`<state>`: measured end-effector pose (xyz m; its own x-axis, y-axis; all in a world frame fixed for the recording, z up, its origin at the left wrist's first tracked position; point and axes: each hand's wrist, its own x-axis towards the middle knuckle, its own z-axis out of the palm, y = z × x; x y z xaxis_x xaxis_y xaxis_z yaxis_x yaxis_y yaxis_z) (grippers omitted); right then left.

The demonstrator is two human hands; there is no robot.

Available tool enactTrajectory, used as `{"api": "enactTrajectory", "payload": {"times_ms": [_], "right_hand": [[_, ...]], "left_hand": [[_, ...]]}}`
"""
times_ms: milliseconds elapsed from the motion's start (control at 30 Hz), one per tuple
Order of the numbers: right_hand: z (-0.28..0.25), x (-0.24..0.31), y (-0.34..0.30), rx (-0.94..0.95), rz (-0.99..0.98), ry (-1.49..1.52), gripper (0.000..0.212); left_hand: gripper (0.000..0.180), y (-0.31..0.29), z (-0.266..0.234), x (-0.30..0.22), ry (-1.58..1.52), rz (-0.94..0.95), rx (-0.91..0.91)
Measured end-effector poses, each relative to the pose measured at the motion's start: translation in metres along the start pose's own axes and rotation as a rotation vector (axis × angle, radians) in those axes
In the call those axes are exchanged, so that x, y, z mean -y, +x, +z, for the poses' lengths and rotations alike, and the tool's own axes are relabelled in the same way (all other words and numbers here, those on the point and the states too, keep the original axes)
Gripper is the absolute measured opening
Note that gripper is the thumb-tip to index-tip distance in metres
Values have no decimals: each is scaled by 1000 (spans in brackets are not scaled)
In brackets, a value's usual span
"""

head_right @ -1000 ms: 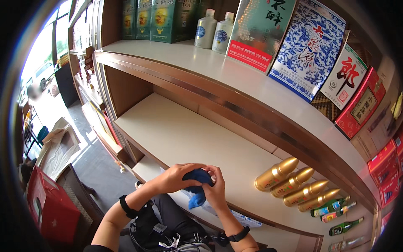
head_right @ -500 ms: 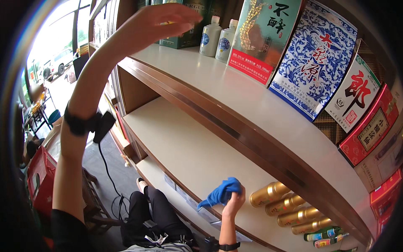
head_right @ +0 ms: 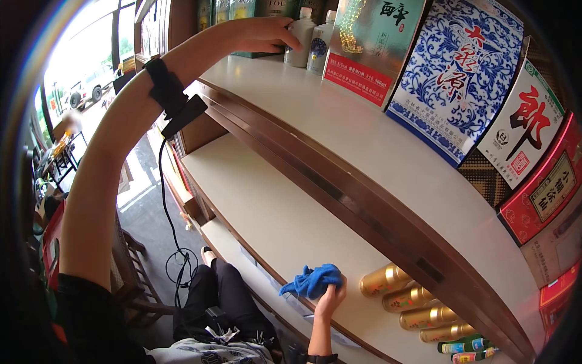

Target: Using a cloth to wipe down store shelves and clean individual bottles.

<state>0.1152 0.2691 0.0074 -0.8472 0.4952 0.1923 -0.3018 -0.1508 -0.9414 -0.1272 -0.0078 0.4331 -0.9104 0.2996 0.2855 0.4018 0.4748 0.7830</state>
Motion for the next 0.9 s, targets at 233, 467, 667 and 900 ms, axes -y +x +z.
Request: {"api": "enactTrajectory", "payload": {"times_ms": [233,467,667,900], "right_hand": [[5,6,-2,11,-27,-37,19],[6,8,-1,17,-71,-117,17],[13,14,-2,16,-63,-132,15],[10,8,1,-16,-122,-100,14]], "left_hand": [[45,-7,3,10,123,92,69],[41,-45,-15,9,64,117,-155],[41,-190,-55,39,-142,516,-511],[71,-321,46,79,-213,346,-351]]}}
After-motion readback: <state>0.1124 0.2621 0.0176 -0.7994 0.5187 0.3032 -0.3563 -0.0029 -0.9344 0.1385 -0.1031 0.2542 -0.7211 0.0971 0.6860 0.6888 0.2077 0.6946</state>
